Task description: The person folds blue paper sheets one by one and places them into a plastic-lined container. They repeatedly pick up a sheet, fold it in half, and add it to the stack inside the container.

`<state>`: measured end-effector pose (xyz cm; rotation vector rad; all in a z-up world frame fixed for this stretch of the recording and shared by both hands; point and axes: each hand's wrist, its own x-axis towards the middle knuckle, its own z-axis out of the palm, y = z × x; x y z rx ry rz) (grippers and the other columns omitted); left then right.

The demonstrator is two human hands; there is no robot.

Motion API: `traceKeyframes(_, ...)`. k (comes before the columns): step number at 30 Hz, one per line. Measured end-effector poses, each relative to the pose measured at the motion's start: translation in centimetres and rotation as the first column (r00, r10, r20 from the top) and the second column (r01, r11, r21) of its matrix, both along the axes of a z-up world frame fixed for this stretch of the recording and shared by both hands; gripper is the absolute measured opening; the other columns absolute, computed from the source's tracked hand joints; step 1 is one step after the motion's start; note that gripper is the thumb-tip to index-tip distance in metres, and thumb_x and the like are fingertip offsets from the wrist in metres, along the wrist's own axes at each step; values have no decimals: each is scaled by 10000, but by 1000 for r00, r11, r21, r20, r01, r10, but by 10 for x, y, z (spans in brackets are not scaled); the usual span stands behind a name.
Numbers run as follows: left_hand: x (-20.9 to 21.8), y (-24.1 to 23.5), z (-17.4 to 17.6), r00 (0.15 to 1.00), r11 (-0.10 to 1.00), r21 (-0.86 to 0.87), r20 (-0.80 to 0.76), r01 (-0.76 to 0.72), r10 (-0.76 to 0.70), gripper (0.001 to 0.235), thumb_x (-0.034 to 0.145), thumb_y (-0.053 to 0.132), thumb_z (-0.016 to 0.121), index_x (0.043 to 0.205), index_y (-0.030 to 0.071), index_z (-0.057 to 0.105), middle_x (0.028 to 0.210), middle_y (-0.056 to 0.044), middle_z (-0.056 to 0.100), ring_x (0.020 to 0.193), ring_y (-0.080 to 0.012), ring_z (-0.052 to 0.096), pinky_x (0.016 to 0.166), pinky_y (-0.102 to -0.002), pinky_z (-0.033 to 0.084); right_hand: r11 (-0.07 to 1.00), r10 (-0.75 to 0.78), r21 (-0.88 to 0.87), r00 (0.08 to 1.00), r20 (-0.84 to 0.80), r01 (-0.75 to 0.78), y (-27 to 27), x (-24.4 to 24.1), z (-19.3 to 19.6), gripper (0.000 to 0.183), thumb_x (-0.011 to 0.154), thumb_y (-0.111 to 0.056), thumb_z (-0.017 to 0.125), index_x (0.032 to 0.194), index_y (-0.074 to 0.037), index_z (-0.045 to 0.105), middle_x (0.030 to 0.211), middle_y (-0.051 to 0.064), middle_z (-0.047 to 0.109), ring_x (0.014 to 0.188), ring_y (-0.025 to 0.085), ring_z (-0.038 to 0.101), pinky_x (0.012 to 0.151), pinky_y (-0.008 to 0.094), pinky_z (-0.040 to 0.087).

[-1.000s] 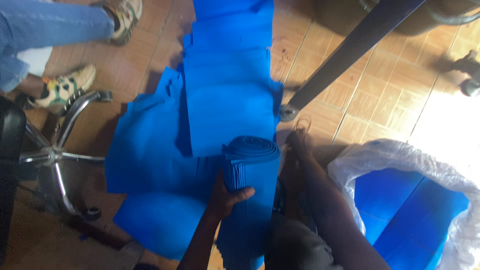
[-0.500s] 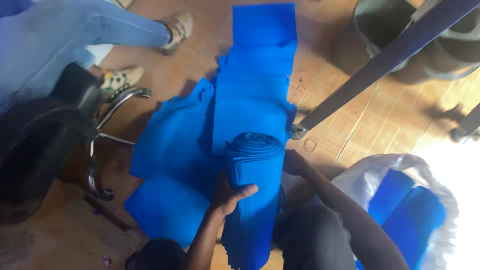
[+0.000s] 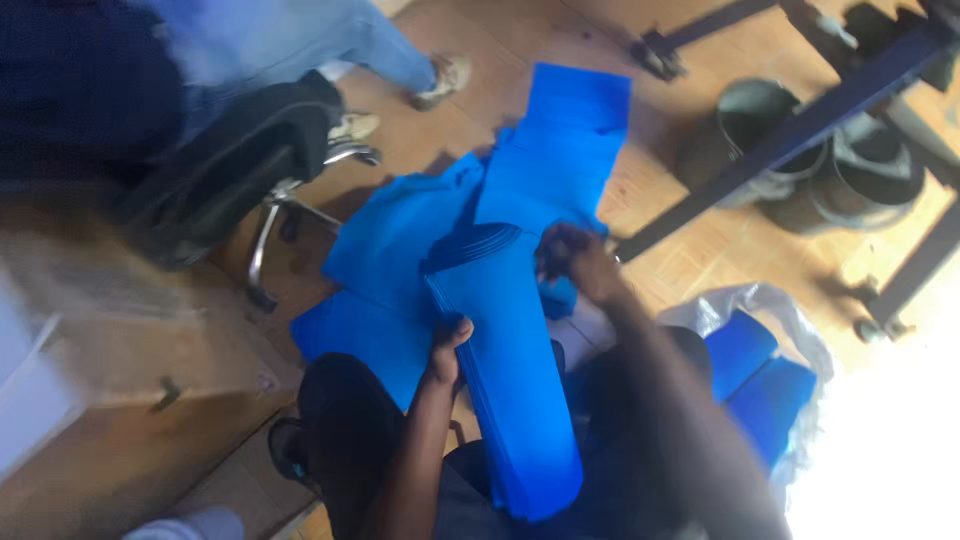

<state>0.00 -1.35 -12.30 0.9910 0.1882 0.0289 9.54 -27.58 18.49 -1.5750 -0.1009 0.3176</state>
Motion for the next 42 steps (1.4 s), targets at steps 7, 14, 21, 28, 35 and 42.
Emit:
traceKeyframes(7,-57,19,31,969,889,-455,-237,-42,-76,528,930,356,713,1379,88,645,1416,-201,644,1304,-333,612,1198,-538,326,897,-114,374,941,-320,236,73,-78,-5,134,995,-47,524,1081,-35,627,888,124,670,753,237,673,705,324,519)
traceKeyframes(14,-66,12,119,971,870,-485,-154,86,-182,619,917,376,683,1470,126,563,1456,-214,605,1308,-377,595,1197,-584,316,893,-134,360,923,-360,270,74,-102,0,130,957,-54,524,1047,-70,616,859,92,641,687,208,598,639,306,457)
traceKeyframes(21,-92,-9,198,941,897,-442,-306,-9,-142,766,859,385,774,1533,141,505,1503,-213,561,1335,-403,553,1197,-605,290,869,-164,366,892,-421,332,76,-118,-4,132,918,-62,524,1012,-106,606,829,60,613,621,178,523,573,288,395)
traceKeyframes(28,-75,4,219,947,941,-331,-275,66,-163,597,867,427,770,1402,217,608,1372,-144,671,1223,-351,642,1174,-552,352,867,-150,371,884,-443,333,78,-106,-4,139,888,-68,523,984,-134,598,806,34,590,567,153,464,520,274,345)
traceKeyframes(35,-40,74,-3,972,976,-212,-235,-40,-11,691,851,393,829,1456,192,563,1396,-154,631,1251,-358,601,1155,-582,350,648,-119,637,881,-458,419,73,-104,12,230,956,72,406,986,-124,522,984,87,697,468,21,399,393,131,271)
traceKeyframes(42,-72,35,214,994,954,283,8,102,-109,1022,607,263,1025,1474,104,508,1333,-195,636,1300,-337,560,1130,-609,378,684,-116,691,970,-214,235,63,-114,-4,234,914,-24,725,811,-150,557,1061,86,796,409,117,627,323,139,282)
